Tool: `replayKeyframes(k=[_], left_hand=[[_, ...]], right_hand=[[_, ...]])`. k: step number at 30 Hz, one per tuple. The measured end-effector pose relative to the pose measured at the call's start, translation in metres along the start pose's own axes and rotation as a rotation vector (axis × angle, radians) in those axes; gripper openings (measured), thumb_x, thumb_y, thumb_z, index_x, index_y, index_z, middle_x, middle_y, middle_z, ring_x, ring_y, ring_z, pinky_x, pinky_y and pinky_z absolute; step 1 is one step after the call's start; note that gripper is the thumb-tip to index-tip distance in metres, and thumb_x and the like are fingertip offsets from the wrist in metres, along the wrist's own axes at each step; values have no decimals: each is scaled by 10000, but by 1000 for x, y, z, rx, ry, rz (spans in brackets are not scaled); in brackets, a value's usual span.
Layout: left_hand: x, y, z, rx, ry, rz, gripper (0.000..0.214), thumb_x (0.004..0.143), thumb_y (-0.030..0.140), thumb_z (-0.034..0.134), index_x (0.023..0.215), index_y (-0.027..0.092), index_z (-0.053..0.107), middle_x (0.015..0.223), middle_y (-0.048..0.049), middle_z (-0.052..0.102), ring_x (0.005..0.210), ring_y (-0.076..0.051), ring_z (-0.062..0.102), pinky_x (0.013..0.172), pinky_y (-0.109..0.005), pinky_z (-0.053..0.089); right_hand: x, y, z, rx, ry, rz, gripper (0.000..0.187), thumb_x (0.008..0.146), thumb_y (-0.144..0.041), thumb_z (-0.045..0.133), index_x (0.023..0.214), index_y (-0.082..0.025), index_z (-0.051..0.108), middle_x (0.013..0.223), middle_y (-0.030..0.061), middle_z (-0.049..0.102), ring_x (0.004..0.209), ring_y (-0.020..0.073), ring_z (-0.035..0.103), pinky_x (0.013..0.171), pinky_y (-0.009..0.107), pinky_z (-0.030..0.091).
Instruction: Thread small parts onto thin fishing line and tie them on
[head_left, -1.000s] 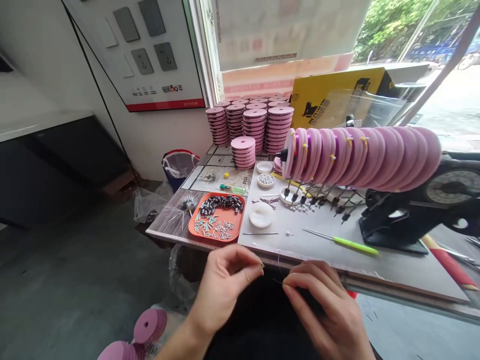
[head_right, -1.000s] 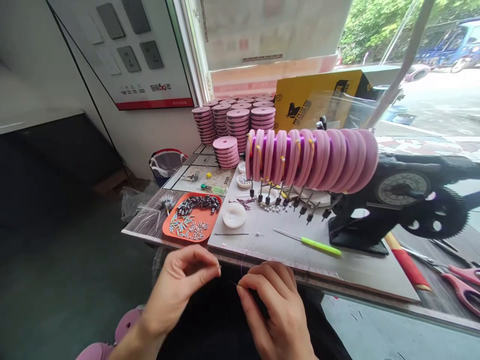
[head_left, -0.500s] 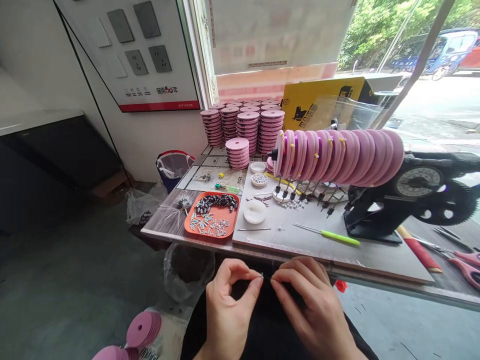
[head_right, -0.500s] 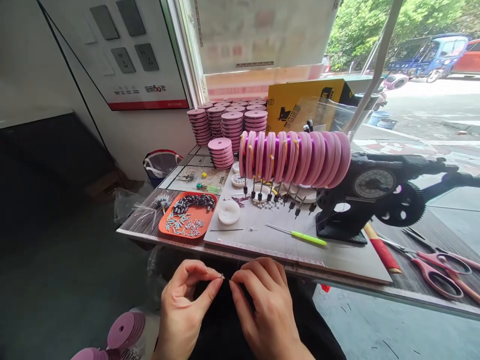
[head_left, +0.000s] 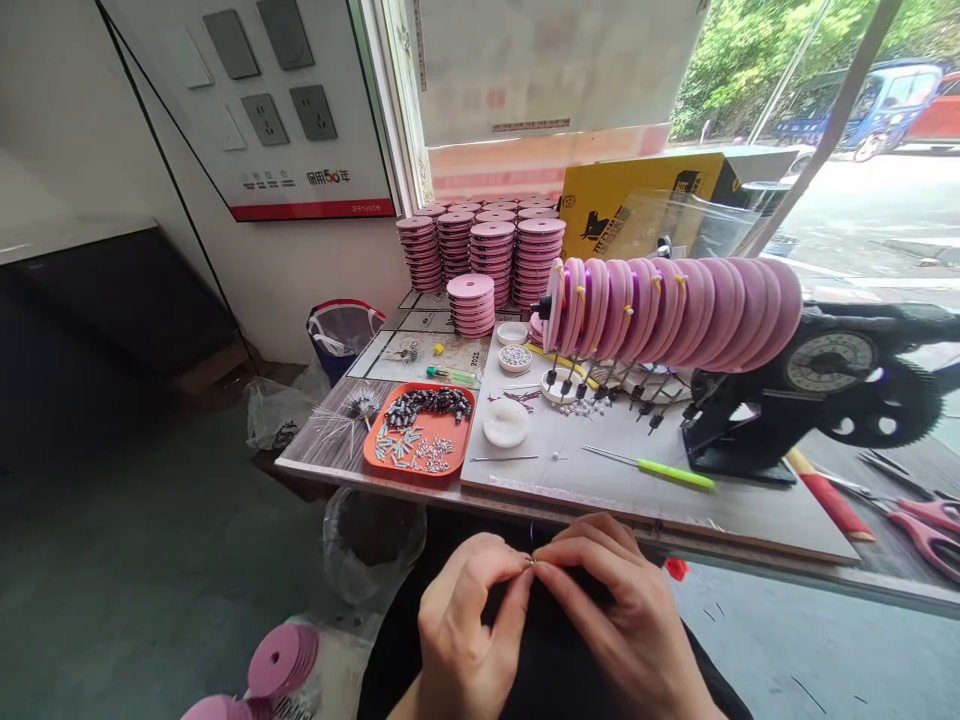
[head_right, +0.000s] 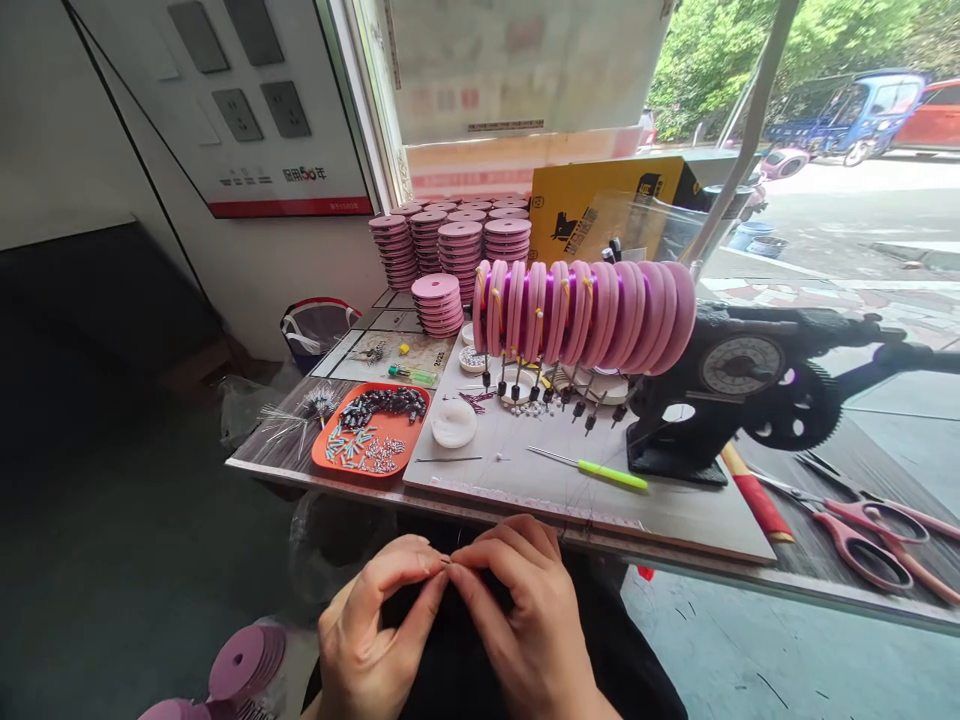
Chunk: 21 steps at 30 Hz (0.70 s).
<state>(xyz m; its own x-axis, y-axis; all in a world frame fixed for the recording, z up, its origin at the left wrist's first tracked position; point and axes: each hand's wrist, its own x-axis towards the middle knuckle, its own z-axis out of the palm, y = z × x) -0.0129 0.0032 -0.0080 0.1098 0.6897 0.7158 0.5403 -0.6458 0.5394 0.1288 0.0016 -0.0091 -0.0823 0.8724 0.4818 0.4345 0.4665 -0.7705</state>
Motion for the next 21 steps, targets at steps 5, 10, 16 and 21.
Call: replayKeyframes(k=[5,10,16,21], left_hand=[[-2,-3,1,18,-13,75,246,762,11,543,914,204,542,730,-5,650,703,-145,658,691,-256,555],[2,-6,-4,-109,-205,-334,133,821,153,550,942,206,533,788,-2,637,704,-128,628,647,-220,520],[18,-9,-5,-137,-324,-366,175,876,196,460,712,187,522,715,-11,550,679,-141,547,615,-239,455],[24,-20,3,-36,-203,-339,169,856,178,484,692,184,526,705,-11,563,687,-148,552,632,-248,449]], right_hand=[[2,0,1,56,-3,61,117,839,-174,567,741,-211,618,674,2,625,667,166,544,596,267,442],[8,-1,-1,-78,29,-45,117,835,-149,542,744,-197,599,672,8,625,655,169,544,590,276,429],[16,1,1,-225,2,-138,119,838,-128,527,766,-200,588,694,5,642,672,174,536,621,299,401],[34,7,2,-264,-64,-161,139,836,-101,518,753,-199,571,689,-3,633,694,180,514,656,310,372]])
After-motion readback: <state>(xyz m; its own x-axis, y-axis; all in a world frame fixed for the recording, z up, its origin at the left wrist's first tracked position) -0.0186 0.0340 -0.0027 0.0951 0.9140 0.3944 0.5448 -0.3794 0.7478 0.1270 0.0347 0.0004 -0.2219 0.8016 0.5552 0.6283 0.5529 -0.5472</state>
